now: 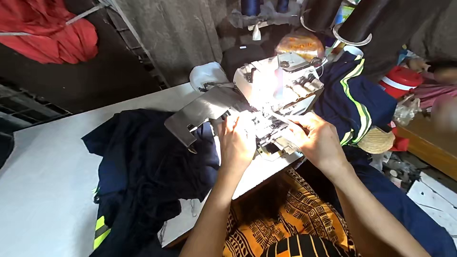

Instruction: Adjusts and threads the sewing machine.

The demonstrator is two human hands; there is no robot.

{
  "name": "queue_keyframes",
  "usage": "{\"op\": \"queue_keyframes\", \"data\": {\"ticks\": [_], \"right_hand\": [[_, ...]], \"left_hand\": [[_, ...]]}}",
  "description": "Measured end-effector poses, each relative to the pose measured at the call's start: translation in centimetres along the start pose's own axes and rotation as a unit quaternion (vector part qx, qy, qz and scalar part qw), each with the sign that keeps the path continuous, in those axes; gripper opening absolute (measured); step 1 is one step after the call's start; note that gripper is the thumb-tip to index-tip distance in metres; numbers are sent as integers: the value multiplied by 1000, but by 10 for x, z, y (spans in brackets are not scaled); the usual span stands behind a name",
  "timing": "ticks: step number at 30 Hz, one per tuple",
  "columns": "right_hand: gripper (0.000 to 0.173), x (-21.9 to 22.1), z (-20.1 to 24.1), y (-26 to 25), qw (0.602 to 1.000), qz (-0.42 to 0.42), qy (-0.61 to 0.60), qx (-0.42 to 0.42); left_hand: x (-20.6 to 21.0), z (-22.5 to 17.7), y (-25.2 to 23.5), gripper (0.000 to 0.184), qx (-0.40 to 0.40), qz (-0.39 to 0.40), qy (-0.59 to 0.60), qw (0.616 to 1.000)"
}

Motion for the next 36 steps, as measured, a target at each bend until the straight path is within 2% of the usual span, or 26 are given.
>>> {"op": "queue_keyframes", "data": {"ticks": [3, 9, 17, 20, 24, 28, 29, 32, 36], "right_hand": [[21, 1, 4, -5, 1000, -10, 17, -19], [20, 6, 2, -12, 999, -13, 19, -24], [18, 2, 8, -19, 999, -15, 35, -22], [19, 2, 10, -23, 999, -7, 37, -25], [19, 7, 8, -28, 999, 13, 45, -22], [17, 5, 14, -34, 997, 31, 61, -22], [16, 5, 15, -35, 997, 38, 66, -24], [16, 4, 18, -39, 995, 59, 74, -10], [14, 6, 22, -43, 991, 92, 94, 26]], "left_hand": [[18, -7, -14, 28, 4, 19, 38, 999], [28, -4, -24, 22, -119, 87, 68, 987], [38, -1, -26, 27, -184, 127, 74, 972], [35, -7, -29, 26, -184, 120, 93, 971], [36, -2, -19, 30, -281, 102, 221, 928], [47, 7, -10, 49, -362, 59, 323, 873], [48, 7, -10, 50, -362, 70, 310, 876], [46, -1, -15, 35, -325, 122, 211, 914], [47, -1, -19, 25, -296, 105, 192, 930]]}}
Point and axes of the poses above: each hand's wrist, its own y-axis away from the middle knuckle, its own x-axis out of the palm, z = x × y, the point moved 8 cm from there along -y, towards the middle knuckle, and after that the axes turned 8 degrees about -y, right-handed, at the moved point
